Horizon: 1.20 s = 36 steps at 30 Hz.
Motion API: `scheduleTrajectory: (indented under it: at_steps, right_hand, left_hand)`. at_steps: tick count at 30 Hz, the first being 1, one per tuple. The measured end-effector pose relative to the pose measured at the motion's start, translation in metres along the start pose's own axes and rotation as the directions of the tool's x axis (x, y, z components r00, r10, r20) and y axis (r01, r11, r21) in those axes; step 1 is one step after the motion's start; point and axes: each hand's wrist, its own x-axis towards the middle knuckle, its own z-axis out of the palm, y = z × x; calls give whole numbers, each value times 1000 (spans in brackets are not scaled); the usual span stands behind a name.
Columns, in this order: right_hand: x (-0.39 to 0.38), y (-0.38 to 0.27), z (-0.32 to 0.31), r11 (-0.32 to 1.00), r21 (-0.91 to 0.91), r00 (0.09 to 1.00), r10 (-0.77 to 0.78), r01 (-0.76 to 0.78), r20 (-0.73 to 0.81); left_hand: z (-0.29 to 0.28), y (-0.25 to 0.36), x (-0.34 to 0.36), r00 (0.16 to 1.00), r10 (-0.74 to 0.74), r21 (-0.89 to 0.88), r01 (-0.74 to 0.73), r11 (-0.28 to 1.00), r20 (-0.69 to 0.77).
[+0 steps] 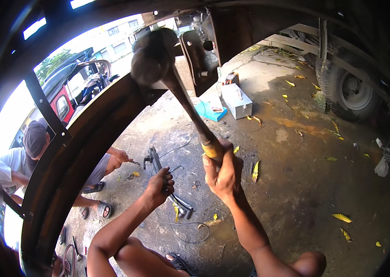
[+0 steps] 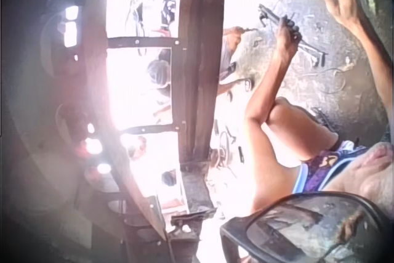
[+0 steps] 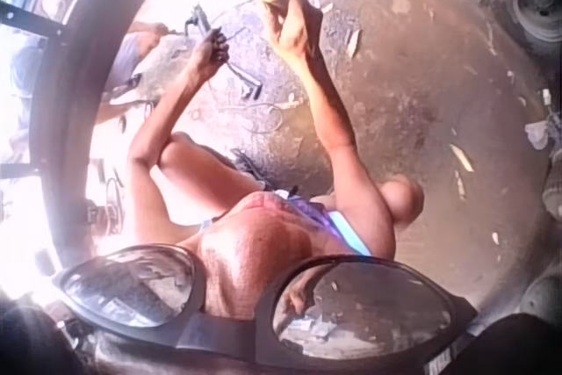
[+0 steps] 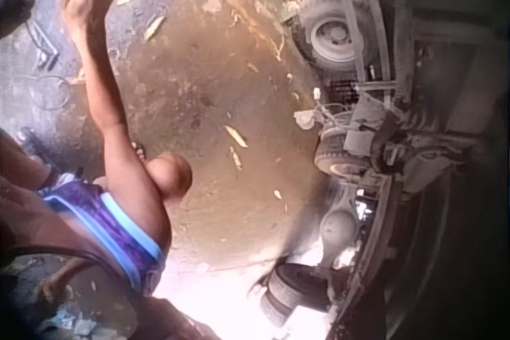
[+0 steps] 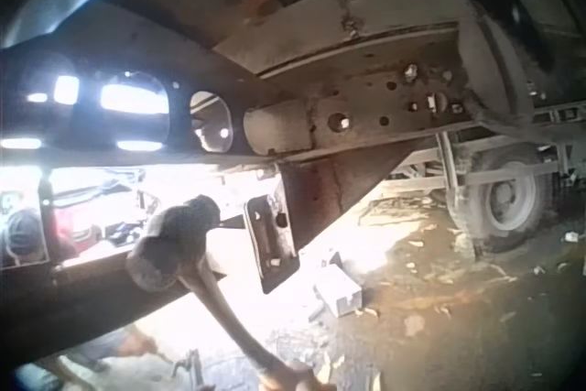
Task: The person welds a metal frame using a handheld welding torch, then uses a hammer to tap the welded area. The person repeats welding and hammering on different sections of the frame.
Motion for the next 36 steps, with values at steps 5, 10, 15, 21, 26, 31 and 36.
scheduleTrajectory:
  at_steps: [5,10,15,21,26,31,36]
  right_hand:
    - [27,-2,-1,989,3,985,147,-147,-93]
    - [31,28,16,967,-114,969,217,-229,-115]
    - [-2,-3,16,868,-53,858,496,-494,134]
    - [-14,-26,35,904,141,912,409,-403,-19]
    - [-27,-33,50,868,132,877,478,-479,42]
    - [-42,-34,53,792,69,789,590,-607,172]
    - [-24,-21,49,913,61,912,397,-404,101]
  left_hand:
    - [1,2,-3,1000,17,0,-17,1000,7]
    - [12,0,-12,995,96,60,-96,994,-5]
    - [38,-5,-60,971,180,75,-193,978,157]
    - [74,-25,-106,900,262,246,-357,901,347]
    - [77,-26,-102,966,242,127,-252,959,89]
    - [66,-25,-88,927,362,240,-375,895,97]
    - [65,-27,-106,899,304,350,-408,843,316]
